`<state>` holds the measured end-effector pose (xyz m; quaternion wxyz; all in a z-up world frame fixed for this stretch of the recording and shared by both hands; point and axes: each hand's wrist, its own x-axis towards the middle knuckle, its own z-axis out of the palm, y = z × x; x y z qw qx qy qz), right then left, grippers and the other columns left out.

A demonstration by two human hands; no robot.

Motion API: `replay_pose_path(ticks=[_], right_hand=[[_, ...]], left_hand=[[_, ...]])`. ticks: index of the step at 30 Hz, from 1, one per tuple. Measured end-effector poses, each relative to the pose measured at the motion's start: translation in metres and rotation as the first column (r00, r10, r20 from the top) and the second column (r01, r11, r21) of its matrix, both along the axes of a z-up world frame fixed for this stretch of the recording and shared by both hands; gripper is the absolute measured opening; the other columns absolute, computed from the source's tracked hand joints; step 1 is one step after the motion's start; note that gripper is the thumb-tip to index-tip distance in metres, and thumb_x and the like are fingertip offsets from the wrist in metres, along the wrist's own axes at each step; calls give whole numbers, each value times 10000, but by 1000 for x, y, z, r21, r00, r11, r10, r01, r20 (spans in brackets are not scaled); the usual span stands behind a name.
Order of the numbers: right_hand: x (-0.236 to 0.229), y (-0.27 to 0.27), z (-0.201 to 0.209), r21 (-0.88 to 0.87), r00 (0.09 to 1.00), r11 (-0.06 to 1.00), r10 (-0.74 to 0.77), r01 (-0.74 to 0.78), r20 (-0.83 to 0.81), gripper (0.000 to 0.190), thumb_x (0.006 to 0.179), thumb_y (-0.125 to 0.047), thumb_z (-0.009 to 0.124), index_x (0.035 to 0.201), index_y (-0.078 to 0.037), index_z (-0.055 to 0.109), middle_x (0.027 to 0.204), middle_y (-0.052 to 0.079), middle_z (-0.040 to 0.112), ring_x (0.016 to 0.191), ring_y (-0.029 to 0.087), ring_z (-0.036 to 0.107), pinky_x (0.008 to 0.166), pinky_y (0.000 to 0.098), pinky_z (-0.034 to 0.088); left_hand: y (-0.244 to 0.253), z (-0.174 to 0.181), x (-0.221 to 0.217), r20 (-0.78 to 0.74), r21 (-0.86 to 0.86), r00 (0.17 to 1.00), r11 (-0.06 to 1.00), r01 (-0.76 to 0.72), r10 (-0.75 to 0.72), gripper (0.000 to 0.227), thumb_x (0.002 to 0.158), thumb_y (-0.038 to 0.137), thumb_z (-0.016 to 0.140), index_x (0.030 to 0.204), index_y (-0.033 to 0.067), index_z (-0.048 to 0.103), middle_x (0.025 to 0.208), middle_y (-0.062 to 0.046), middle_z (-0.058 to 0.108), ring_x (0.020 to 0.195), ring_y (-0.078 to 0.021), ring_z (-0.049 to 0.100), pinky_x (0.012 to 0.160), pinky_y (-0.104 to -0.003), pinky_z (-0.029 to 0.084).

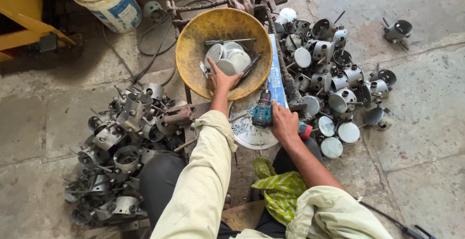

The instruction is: The person sits on the floor and uses a cordless drill to drive screws into white circular metal discs. They pick up discs from a yellow bowl, place them on a metal stand, and secure them with screws. The person repeats this process for multiple discs, occasionally adjusting the drill bit.

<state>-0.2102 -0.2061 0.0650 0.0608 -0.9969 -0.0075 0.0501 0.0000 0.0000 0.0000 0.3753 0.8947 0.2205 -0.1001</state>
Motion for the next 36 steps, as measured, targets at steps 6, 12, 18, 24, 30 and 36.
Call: replay_pose_path(ticks=[6,12,18,24,30,36], right_hand=[[-4,1,-26,-176,969,980,126,-89,211,812,719,-133,776,1482,-96,499,1129,43,638,987,220,643,722,400,442],[-3,10,-4,-217,960,974,123,-68,252,753,811,-134,772,1516,-122,508,1136,54,629,976,225,634,734,400,442],[-27,-6,45,-22,996,1000,-6,8,89,968,611,-413,919,1463,-184,521,1360,161,587,1194,362,586,920,498,459],[-135,-137,18,696,815,612,-576,376,65,560,874,-412,767,1297,-56,679,1231,168,724,1127,279,710,976,397,544],[-273,-190,-34,463,568,359,-678,810,-468,468,976,-394,702,1210,10,685,1133,179,731,1073,281,680,929,403,510],[-303,-198,-31,456,469,222,-692,862,-550,400,976,-331,705,1198,1,685,1098,157,730,1027,251,679,895,380,518]], left_hand=[[5,-26,11,51,49,999,999,-2,-1,1569,576,446,1006,1579,360,-197,1510,-527,213,1328,-566,488,1077,-518,489],[22,1,8,-137,288,982,943,168,-133,1508,575,470,998,1600,388,-105,1494,-396,313,1318,-533,492,1003,-564,512],[25,46,-19,-71,436,963,860,264,-260,1389,592,444,965,1635,344,54,1440,-320,362,1218,-506,542,952,-524,550],[21,131,-69,88,-241,935,904,353,-342,1195,637,302,806,1622,378,133,1499,-253,313,1176,-476,602,855,-486,623],[29,167,-221,257,-813,949,-572,108,-185,945,752,500,701,1523,43,401,1335,-283,609,1096,-426,696,846,-538,624],[26,164,-294,198,-804,959,-593,40,-204,944,842,557,651,1555,-13,408,1332,-303,608,1009,-416,719,859,-505,611]])
